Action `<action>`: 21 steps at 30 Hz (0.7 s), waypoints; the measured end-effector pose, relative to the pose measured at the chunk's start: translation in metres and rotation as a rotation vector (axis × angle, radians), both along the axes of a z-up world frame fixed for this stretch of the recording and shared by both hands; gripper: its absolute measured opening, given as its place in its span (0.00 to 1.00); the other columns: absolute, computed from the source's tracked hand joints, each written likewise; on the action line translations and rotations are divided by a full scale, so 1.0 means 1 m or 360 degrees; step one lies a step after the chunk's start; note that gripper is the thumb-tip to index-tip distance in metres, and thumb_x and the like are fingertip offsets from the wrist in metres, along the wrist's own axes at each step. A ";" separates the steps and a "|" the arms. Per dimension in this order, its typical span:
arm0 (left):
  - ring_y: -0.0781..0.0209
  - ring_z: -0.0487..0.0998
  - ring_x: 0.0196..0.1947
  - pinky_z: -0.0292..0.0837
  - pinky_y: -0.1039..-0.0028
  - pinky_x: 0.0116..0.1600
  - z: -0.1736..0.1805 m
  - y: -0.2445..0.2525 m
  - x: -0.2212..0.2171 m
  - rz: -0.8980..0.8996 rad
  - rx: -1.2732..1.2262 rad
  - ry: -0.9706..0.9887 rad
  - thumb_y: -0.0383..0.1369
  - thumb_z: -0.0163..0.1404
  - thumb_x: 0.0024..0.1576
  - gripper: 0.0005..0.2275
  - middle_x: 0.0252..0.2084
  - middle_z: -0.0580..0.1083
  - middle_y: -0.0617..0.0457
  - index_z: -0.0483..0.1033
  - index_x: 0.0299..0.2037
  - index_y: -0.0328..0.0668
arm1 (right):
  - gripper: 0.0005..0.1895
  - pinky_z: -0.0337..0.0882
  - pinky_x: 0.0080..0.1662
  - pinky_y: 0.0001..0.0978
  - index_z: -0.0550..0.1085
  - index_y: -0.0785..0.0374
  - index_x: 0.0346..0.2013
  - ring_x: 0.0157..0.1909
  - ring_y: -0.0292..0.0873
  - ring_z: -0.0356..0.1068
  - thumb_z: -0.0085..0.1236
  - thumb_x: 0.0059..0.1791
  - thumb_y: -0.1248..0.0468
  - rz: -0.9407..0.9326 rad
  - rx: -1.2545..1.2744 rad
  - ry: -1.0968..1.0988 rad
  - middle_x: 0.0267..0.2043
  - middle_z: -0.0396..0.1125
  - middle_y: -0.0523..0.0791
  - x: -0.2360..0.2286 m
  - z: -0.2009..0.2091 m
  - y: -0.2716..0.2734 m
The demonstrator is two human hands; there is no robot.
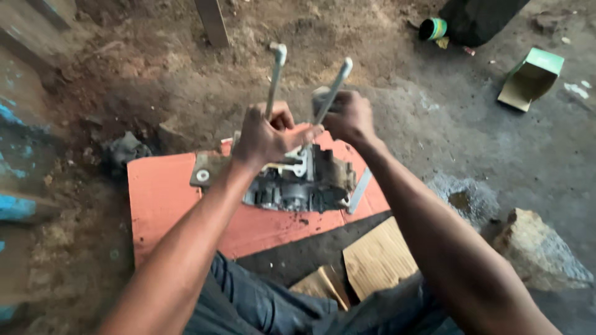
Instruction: The person assembles engine components by inserting small pins and bolts into a metal casing and cleaning the surfaces.
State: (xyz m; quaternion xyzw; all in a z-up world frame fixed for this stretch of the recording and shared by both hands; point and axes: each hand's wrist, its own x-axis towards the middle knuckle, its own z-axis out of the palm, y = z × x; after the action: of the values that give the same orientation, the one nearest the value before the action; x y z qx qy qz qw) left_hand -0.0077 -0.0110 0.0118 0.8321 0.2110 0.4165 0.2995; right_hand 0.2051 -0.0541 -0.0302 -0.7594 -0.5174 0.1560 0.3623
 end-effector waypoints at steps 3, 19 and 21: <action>0.74 0.65 0.15 0.55 0.78 0.20 -0.003 0.002 0.002 -0.0046 0.0021 -0.0054 0.44 0.69 0.48 0.22 0.13 0.65 0.58 0.68 0.17 0.40 | 0.21 0.75 0.44 0.42 0.78 0.57 0.45 0.42 0.50 0.79 0.67 0.39 0.54 -0.0143 0.0096 0.0008 0.40 0.77 0.52 0.048 -0.006 -0.013; 0.74 0.68 0.12 0.56 0.79 0.16 -0.006 0.012 0.011 -0.0136 -0.0263 0.0035 0.45 0.67 0.50 0.21 0.14 0.70 0.58 0.70 0.18 0.43 | 0.21 0.74 0.47 0.48 0.80 0.60 0.42 0.47 0.56 0.76 0.68 0.40 0.51 -0.0088 -0.1045 -0.0437 0.43 0.76 0.53 0.042 -0.119 -0.126; 0.73 0.66 0.13 0.54 0.79 0.18 -0.008 0.012 0.012 -0.0064 -0.0196 0.0074 0.45 0.68 0.49 0.22 0.14 0.69 0.56 0.69 0.17 0.43 | 0.26 0.75 0.48 0.46 0.80 0.63 0.40 0.46 0.55 0.77 0.70 0.38 0.47 -0.0150 -0.1202 -0.0207 0.42 0.76 0.55 0.038 -0.129 -0.128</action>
State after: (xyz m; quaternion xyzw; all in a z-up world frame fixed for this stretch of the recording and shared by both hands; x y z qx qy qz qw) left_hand 0.0038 0.0005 0.0043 0.8255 0.2264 0.3772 0.3535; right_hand 0.2434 -0.1823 -0.1594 -0.8706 -0.4099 0.2703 0.0302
